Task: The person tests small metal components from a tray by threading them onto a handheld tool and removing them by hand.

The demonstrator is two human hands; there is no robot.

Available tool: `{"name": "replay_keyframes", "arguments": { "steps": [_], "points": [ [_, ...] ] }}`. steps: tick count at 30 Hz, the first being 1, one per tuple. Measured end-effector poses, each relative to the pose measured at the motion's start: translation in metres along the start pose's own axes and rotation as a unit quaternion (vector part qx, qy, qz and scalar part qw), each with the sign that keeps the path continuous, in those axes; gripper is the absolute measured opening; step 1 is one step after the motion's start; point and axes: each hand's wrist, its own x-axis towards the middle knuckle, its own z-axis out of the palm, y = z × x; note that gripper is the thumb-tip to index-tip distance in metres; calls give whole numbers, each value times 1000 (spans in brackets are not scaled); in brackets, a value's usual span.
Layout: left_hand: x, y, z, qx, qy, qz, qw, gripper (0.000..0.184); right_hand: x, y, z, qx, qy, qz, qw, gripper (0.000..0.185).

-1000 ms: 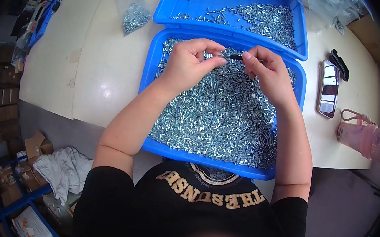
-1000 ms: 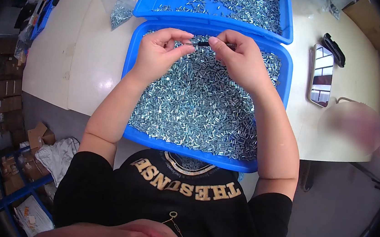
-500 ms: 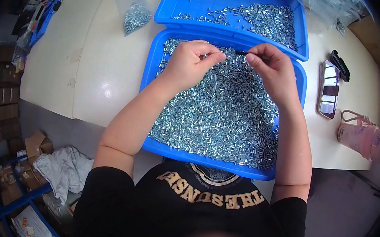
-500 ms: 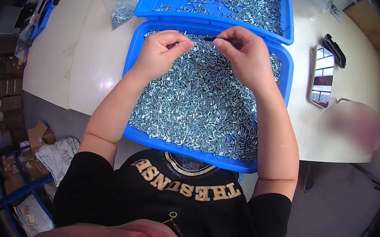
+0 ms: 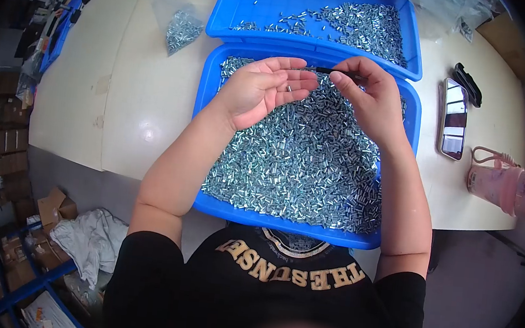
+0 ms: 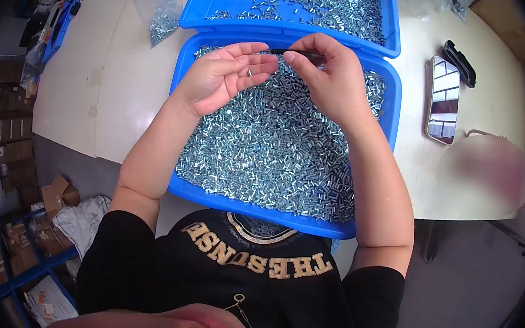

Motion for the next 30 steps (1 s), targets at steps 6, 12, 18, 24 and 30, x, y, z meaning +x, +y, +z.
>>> {"name": "replay_keyframes", "arguments": {
  "steps": [6,12,18,24,30],
  "points": [
    [-3,2,7,38,72,-24,996,29,0,2,2,-5,-12,-24,1000,16],
    [-4,2,3,41,24,-48,998,31,-1,0,2,-27,-17,-41,999,16],
    [-8,2,9,16,16,-31,999,31,-1,1,2,-42,-15,-51,998,16],
    [-3,3,7,141,65,-4,988,27,-4,-7,3,-35,12,-66,997,15],
    [-2,1,9,254,86,25,963,13,-42,-75,-1,-237,79,-462,851,22]
  ]
}}
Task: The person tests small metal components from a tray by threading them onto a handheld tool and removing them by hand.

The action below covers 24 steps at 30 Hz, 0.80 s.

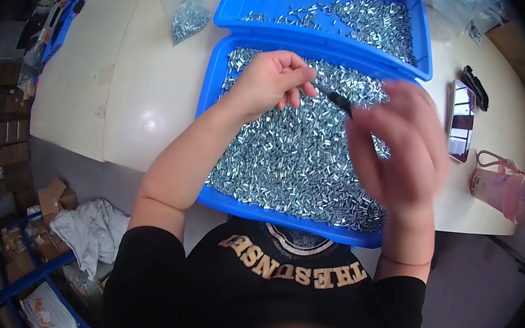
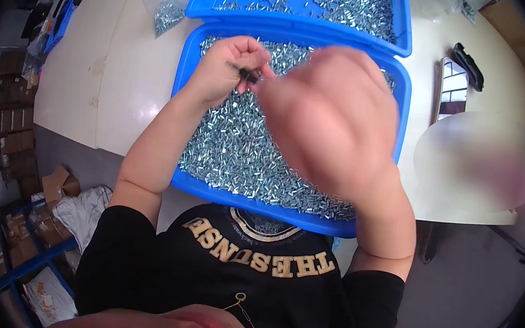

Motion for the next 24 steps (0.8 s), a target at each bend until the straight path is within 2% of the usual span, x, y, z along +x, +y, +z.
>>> {"name": "replay_keyframes", "arguments": {
  "steps": [1,3,4,5,6,7,10,12,14,15,16,19,22,24],
  "points": [
    [0,-1,0,11,-3,8,1000,13,4,-13,-13,23,-36,-13,999,26],
    [1,-6,1,35,16,22,999,10,8,-31,-24,33,-30,-56,997,34],
    [2,-9,0,59,20,39,997,10,15,-42,-42,42,-125,-36,991,37],
    [2,-11,1,58,33,54,996,11,14,-49,-49,28,-126,-35,991,38],
    [2,-11,1,59,30,59,996,12,9,-65,-35,-39,-35,-2,999,33],
    [2,-12,0,61,28,64,996,12,12,-71,-17,-45,74,9,996,30],
    [2,-10,1,67,29,70,995,12,12,-62,-28,-59,43,32,997,30],
    [5,-15,1,82,32,90,992,10,17,-102,-26,-71,19,46,996,29],
    [3,-12,1,98,40,88,990,11,6,-65,-26,-80,-2,55,995,29],
    [3,-13,0,87,33,92,991,12,2,-84,-38,-84,-12,58,995,29],
    [3,-13,0,87,33,92,991,12,15,-99,-20,-87,-22,62,994,28],
    [4,-15,0,100,43,97,989,14,12,-102,-48,-101,-57,77,990,28],
    [4,-14,-1,93,40,85,991,16,12,-113,-36,-115,-88,87,986,27],
    [5,-15,-1,91,41,90,991,17,3,-112,-52,-124,-108,93,982,27]
  ]
}}
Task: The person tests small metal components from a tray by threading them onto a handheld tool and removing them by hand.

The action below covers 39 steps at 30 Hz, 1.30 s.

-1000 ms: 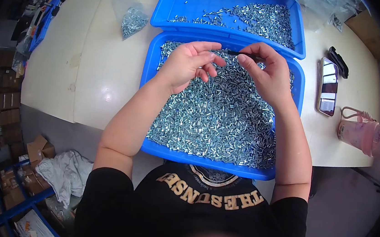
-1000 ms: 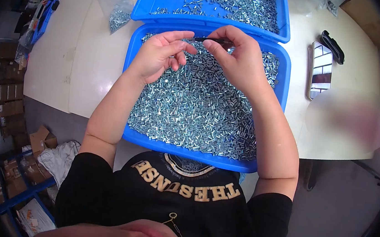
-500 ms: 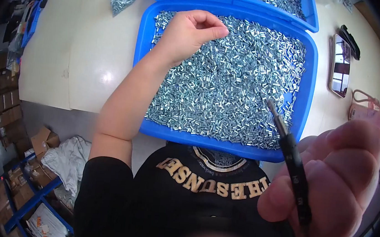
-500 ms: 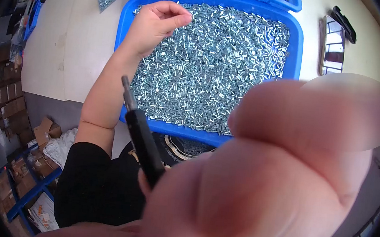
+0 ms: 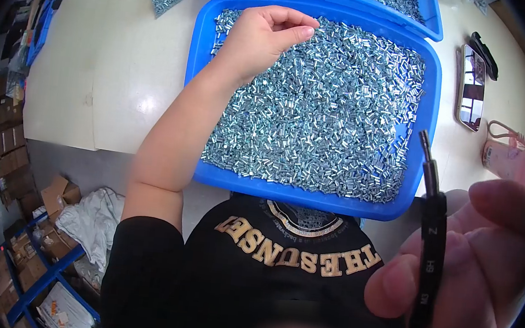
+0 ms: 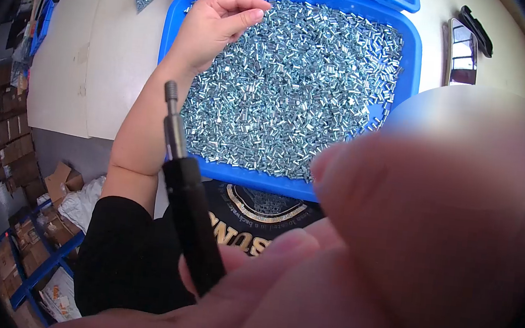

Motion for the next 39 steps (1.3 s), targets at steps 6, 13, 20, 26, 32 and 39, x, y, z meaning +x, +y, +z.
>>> {"name": "replay_keyframes", "arguments": {
  "steps": [6,13,20,26,32,39],
  "points": [
    [0,0,1,11,2,13,1000,18,-38,9,-58,-49,-74,10,996,26],
    [0,1,-2,-14,-2,-2,1000,18,28,-12,8,-83,-146,38,985,25],
    [-2,8,0,-86,41,33,995,20,52,102,72,110,3,-1,994,13],
    [-1,7,0,-124,30,60,990,13,36,148,119,414,-52,279,865,14],
    [-2,5,1,-107,23,55,992,14,22,145,134,451,-27,268,851,13],
    [-2,7,0,-81,15,42,996,15,19,145,138,459,-42,270,845,13]
  ]
}}
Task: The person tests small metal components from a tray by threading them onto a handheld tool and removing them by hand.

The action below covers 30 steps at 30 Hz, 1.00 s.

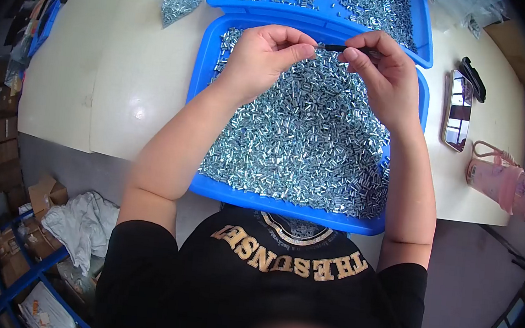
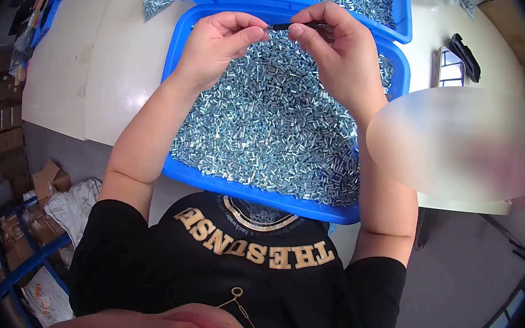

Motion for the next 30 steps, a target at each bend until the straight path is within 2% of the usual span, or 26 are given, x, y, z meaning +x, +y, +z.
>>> {"name": "replay_keyframes", "arguments": {
  "steps": [2,4,5,7,9,11,15,17,20,21,23,24,26,28,30],
  "points": [
    [0,3,-1,22,-2,-6,1000,14,0,-3,0,-5,5,2,1000,14],
    [-1,0,0,38,7,20,999,13,0,-7,-1,-120,20,70,990,19],
    [-1,-1,0,55,17,46,997,13,0,-7,-1,-120,20,70,990,19],
    [-2,2,1,84,19,46,995,13,2,-2,-1,-212,11,105,972,28],
    [-3,2,1,113,23,46,992,13,1,5,4,-186,22,80,979,34],
    [-2,-1,-1,125,30,43,991,12,2,6,14,21,63,53,996,36],
    [-2,-2,0,147,36,68,986,12,3,3,0,-60,12,116,991,31],
    [-3,-1,1,143,31,123,982,11,5,-5,-3,-140,-37,222,964,25],
    [-4,0,0,139,36,72,987,15,3,3,-1,-68,-15,178,982,22],
    [-2,0,1,139,36,72,987,15,2,5,0,-68,-15,177,982,22],
    [2,-3,2,52,60,102,992,16,2,7,1,-4,-17,113,993,20],
    [1,-3,1,52,60,103,991,16,2,9,1,-3,-17,112,994,20],
    [1,-3,-1,143,30,65,987,18,3,11,0,-15,-2,96,995,17],
    [1,-3,0,142,23,83,986,15,4,10,-1,-8,-12,91,996,17],
    [-2,-1,1,129,10,52,990,13,2,11,0,0,-21,87,996,18]
  ]
}}
